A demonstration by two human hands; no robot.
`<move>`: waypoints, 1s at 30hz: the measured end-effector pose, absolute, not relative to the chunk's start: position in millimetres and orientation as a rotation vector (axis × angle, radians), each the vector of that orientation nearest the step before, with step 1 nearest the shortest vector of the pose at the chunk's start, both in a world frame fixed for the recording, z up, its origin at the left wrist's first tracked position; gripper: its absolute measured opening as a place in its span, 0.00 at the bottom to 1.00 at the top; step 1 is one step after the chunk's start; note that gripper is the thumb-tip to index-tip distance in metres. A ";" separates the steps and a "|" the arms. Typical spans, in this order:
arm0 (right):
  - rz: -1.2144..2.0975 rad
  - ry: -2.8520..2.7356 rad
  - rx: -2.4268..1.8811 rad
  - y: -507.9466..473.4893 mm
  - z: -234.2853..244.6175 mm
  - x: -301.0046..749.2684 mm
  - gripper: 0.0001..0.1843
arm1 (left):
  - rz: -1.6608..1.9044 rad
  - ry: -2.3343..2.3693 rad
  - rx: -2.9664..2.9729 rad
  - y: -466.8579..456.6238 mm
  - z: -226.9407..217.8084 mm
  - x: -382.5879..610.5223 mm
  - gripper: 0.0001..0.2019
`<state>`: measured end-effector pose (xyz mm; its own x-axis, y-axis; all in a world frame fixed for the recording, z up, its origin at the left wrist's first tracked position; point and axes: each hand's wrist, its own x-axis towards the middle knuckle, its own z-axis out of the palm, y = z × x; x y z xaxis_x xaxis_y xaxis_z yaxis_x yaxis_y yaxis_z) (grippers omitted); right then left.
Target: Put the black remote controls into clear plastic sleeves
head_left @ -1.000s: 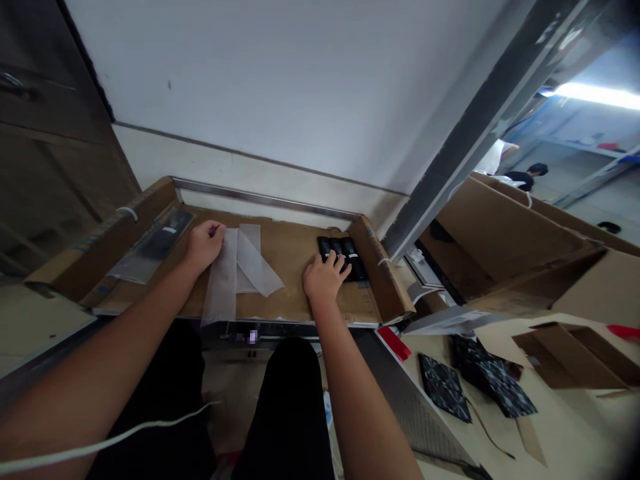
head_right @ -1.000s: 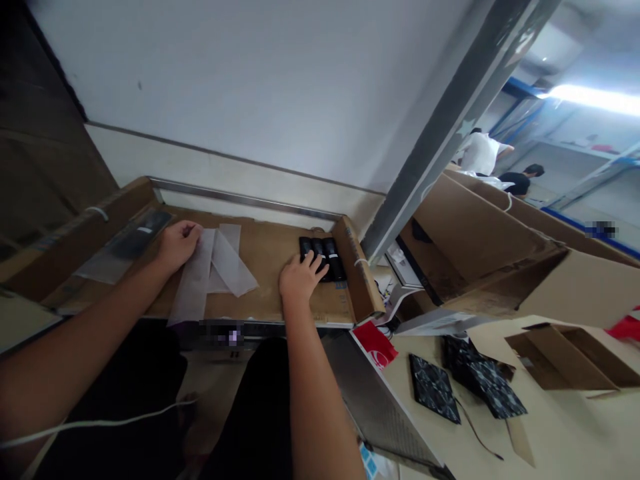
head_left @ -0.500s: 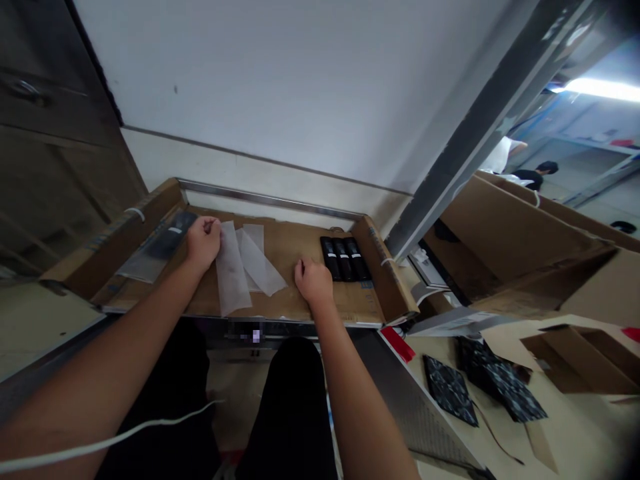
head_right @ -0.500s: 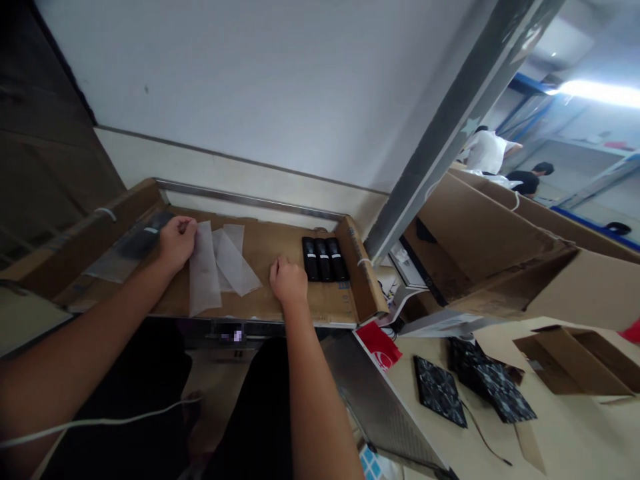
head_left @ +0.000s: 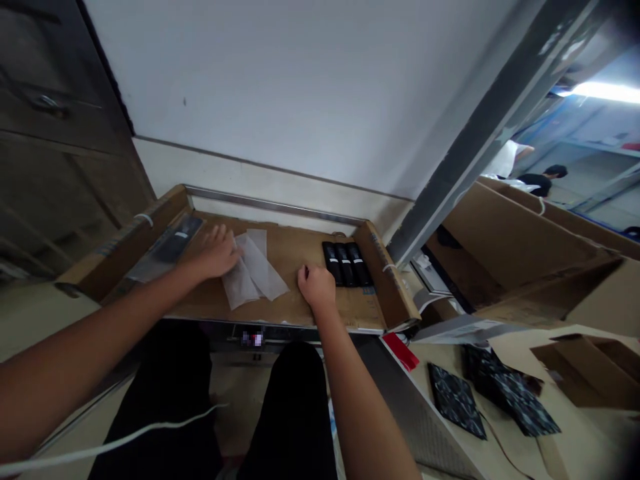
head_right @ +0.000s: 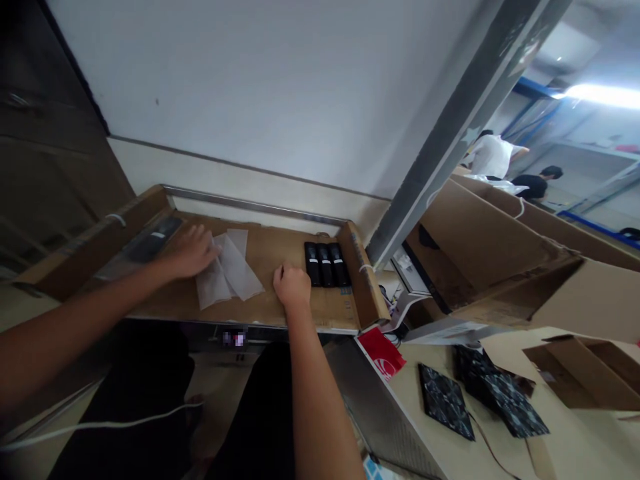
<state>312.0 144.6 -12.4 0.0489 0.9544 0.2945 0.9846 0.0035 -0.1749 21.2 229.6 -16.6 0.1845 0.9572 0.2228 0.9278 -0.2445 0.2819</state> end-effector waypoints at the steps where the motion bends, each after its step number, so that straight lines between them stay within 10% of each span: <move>1: -0.129 -1.952 -1.998 144.5 -12.4 312.0 0.14 | 0.381 1.908 2.344 223.7 -21.2 24.9 0.35; 17: -0.095 -1.915 -2.013 144.4 -13.7 313.5 0.16 | 0.188 1.906 2.343 141.5 -23.3 62.4 0.46; 30: -0.098 -1.904 -2.008 145.1 -12.2 315.4 0.16 | 0.780 2.020 2.379 197.0 7.0 24.3 0.28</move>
